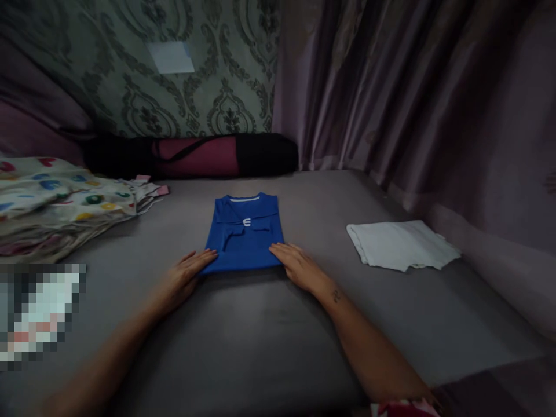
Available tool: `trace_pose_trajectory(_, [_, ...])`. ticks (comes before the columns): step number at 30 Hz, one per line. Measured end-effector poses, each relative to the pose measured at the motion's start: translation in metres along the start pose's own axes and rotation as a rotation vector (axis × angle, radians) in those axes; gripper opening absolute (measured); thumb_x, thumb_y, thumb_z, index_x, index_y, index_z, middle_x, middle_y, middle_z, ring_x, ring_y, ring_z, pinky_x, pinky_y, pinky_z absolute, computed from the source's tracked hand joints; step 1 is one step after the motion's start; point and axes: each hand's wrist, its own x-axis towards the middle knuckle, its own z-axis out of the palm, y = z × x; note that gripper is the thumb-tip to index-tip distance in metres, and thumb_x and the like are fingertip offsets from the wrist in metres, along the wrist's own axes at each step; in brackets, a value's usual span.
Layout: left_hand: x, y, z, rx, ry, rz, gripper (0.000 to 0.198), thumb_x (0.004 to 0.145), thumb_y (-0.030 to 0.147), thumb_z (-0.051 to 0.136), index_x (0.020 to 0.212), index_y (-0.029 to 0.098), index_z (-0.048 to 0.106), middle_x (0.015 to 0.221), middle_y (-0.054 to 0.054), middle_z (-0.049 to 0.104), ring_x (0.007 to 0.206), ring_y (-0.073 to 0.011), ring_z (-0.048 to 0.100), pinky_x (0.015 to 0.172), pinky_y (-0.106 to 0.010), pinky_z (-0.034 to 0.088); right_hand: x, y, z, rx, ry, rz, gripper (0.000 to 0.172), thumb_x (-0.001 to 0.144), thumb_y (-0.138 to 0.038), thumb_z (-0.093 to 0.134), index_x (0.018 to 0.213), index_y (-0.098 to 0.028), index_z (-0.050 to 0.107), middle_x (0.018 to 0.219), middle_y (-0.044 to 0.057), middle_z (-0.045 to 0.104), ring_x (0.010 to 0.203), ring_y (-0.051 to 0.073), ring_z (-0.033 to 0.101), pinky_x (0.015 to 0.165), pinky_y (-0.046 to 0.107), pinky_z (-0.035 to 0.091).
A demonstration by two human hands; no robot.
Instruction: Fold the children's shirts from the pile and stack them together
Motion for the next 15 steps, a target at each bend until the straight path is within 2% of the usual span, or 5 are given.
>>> trace_pose_trajectory(4, [-0.008, 0.008, -0.011, 0.023, -0.019, 0.052, 0.062, 0.088, 0.006, 0.031, 0.147, 0.023, 0.037, 0.145, -0.007, 0.05, 0.136, -0.0171, 0.045, 0.117, -0.046, 0.03, -0.005, -0.009, -0.012, -0.047, -0.03, -0.022, 0.073, 0.078, 0.006, 0.037, 0.144, -0.023, 0.045, 0.145, 0.007, 0.051, 0.135, 0.017, 0.045, 0.117, 0.047, 0.03])
trace_pose_trajectory(8, [-0.028, 0.017, -0.014, 0.004, -0.019, 0.097, 0.067, 0.087, 0.005, 0.034, 0.15, 0.028, 0.033, 0.145, -0.004, 0.051, 0.133, -0.0159, 0.048, 0.117, -0.044, 0.032, -0.024, -0.026, -0.023, -0.05, -0.066, -0.041, 0.068, 0.083, 0.002, 0.038, 0.144, -0.027, 0.045, 0.143, 0.004, 0.053, 0.133, 0.016, 0.048, 0.117, 0.045, 0.031])
trace_pose_trajectory(15, [-0.062, 0.057, -0.043, -0.173, -0.079, 0.153, 0.068, 0.088, 0.007, 0.034, 0.15, 0.033, 0.03, 0.14, 0.0, 0.056, 0.127, -0.0153, 0.054, 0.114, -0.038, 0.037, -0.073, -0.063, -0.041, 0.052, -0.196, -0.01, 0.068, 0.084, 0.0, 0.039, 0.145, -0.029, 0.044, 0.144, 0.001, 0.052, 0.134, 0.015, 0.046, 0.116, 0.04, 0.033])
